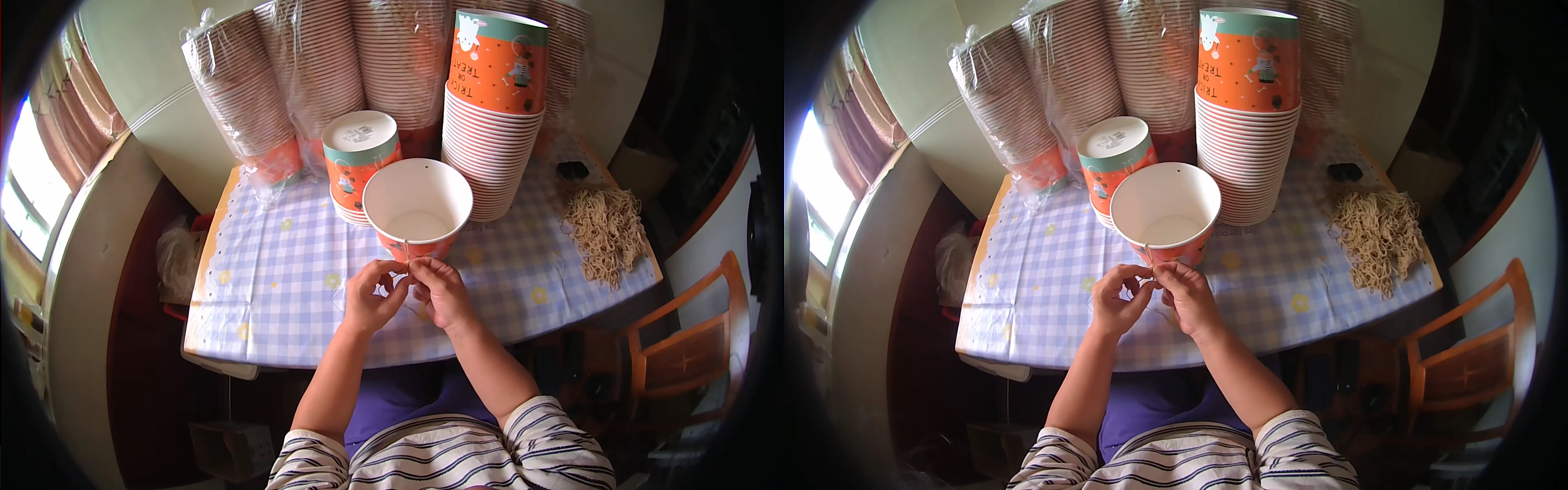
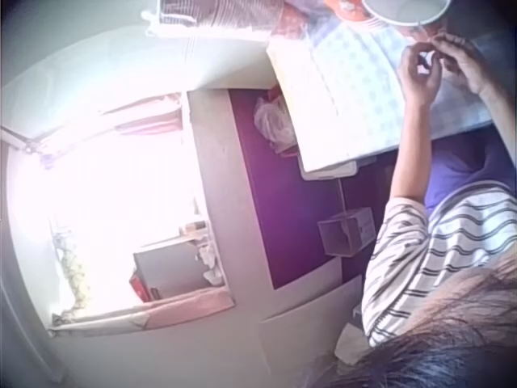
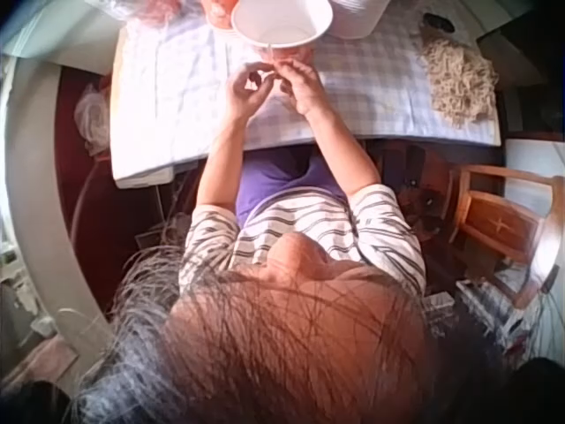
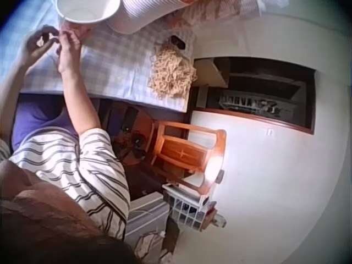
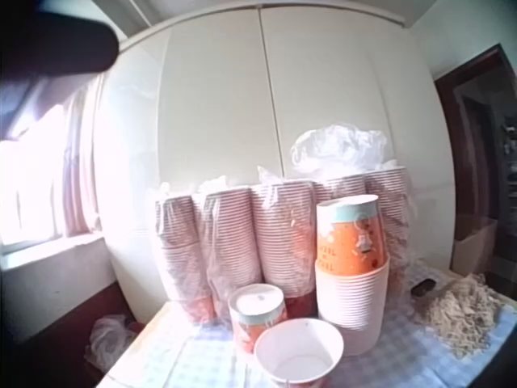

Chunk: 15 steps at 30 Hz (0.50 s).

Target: Threading string handles through pre-punched holes in paper buckets.

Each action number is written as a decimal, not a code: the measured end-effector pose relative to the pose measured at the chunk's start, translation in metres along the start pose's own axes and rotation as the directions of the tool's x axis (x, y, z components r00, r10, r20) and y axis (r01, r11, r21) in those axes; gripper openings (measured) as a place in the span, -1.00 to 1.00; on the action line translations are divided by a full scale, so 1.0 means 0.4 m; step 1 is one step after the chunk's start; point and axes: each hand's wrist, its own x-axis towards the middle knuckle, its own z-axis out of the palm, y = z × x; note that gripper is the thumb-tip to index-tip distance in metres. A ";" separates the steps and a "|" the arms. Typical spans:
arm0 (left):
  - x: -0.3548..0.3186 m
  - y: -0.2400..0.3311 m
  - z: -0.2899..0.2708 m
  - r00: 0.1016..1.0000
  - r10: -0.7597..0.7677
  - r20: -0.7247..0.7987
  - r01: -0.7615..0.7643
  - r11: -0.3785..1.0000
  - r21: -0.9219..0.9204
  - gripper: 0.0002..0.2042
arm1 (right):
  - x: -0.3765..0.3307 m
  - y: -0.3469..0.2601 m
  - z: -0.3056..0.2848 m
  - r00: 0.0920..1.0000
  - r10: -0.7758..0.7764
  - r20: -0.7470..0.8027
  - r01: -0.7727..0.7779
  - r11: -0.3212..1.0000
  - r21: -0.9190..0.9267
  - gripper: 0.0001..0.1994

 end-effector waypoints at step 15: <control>-0.011 -0.014 -0.023 0.907 -0.398 0.138 0.414 0.779 -0.471 -0.97 | -0.015 -0.023 0.027 0.964 -0.267 -0.009 0.241 0.885 -0.398 -0.80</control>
